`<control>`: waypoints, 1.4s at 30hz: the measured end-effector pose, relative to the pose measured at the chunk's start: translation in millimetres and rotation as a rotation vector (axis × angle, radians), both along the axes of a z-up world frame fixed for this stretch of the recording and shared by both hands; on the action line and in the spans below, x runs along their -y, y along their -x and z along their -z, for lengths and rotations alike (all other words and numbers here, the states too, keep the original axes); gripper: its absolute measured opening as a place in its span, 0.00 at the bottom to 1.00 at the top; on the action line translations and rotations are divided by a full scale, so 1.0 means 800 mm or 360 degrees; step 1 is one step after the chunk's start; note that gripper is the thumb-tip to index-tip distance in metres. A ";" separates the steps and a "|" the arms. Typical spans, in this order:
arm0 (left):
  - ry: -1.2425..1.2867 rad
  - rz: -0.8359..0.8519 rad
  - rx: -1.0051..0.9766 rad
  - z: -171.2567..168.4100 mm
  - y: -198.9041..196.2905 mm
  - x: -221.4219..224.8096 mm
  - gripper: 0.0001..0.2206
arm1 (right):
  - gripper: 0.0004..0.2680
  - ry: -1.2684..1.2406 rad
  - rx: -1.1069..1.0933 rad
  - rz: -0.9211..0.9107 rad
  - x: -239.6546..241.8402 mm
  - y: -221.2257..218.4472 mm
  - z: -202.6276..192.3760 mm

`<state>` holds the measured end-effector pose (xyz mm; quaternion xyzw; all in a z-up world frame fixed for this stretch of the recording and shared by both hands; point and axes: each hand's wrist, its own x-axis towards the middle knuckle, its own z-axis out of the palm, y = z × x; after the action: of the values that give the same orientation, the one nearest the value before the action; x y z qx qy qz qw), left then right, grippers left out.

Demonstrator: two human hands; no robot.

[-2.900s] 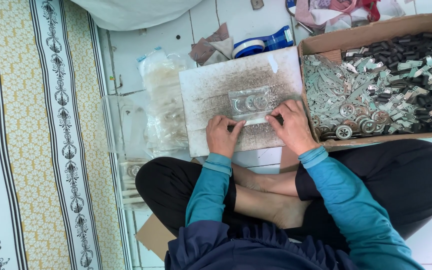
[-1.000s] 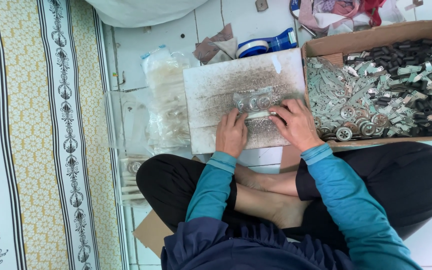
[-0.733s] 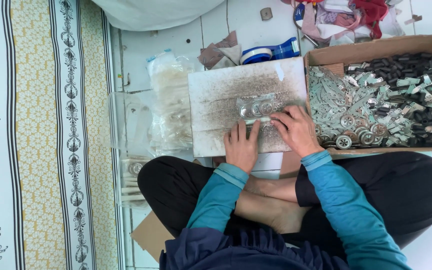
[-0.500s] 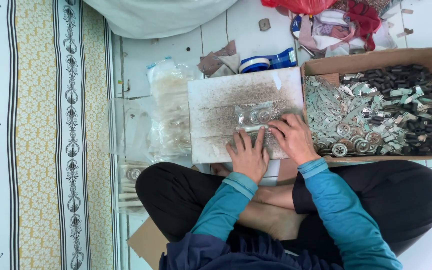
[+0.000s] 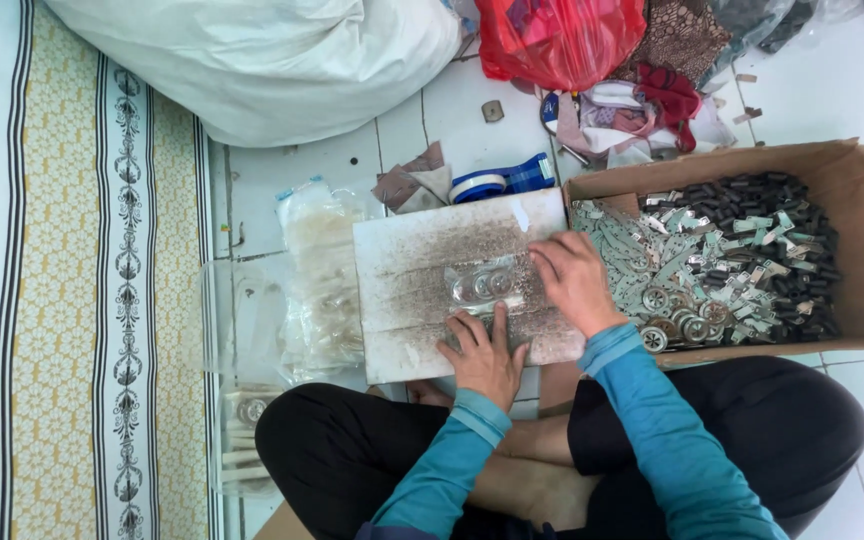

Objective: Sorting small metal components from a bulk box and placing them into individual plastic bags for packaging.

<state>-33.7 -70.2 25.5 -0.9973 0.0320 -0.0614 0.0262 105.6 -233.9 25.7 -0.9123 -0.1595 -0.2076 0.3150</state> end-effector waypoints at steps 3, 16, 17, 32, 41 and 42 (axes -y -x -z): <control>-0.0086 0.0008 -0.0014 0.013 0.001 0.000 0.41 | 0.04 -0.0043 0.0112 0.0015 0.019 -0.080 -0.023; -0.0503 -0.0074 -0.0301 0.009 -0.004 0.006 0.50 | 0.12 0.0579 -0.1119 0.0011 0.009 -0.230 -0.034; -0.0489 -0.0069 -0.0332 0.010 -0.005 0.006 0.50 | 0.12 0.0612 -0.1219 -0.0014 0.008 -0.231 -0.042; -0.0467 -0.0075 -0.0388 0.009 -0.004 0.007 0.48 | 0.04 0.0078 -0.1400 -0.0002 0.024 -0.236 -0.042; -0.0493 -0.0085 -0.0427 0.005 -0.006 0.009 0.47 | 0.04 -0.0100 -0.1484 0.0053 0.041 -0.246 -0.008; -0.0491 -0.0086 -0.0446 0.005 -0.006 0.009 0.47 | 0.04 -0.0101 -0.1453 0.0040 0.044 -0.250 0.004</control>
<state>-28.7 -77.5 21.6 -0.9807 0.0176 0.0841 0.1754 305.7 -269.2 22.7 -0.9022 0.0133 0.2070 0.3783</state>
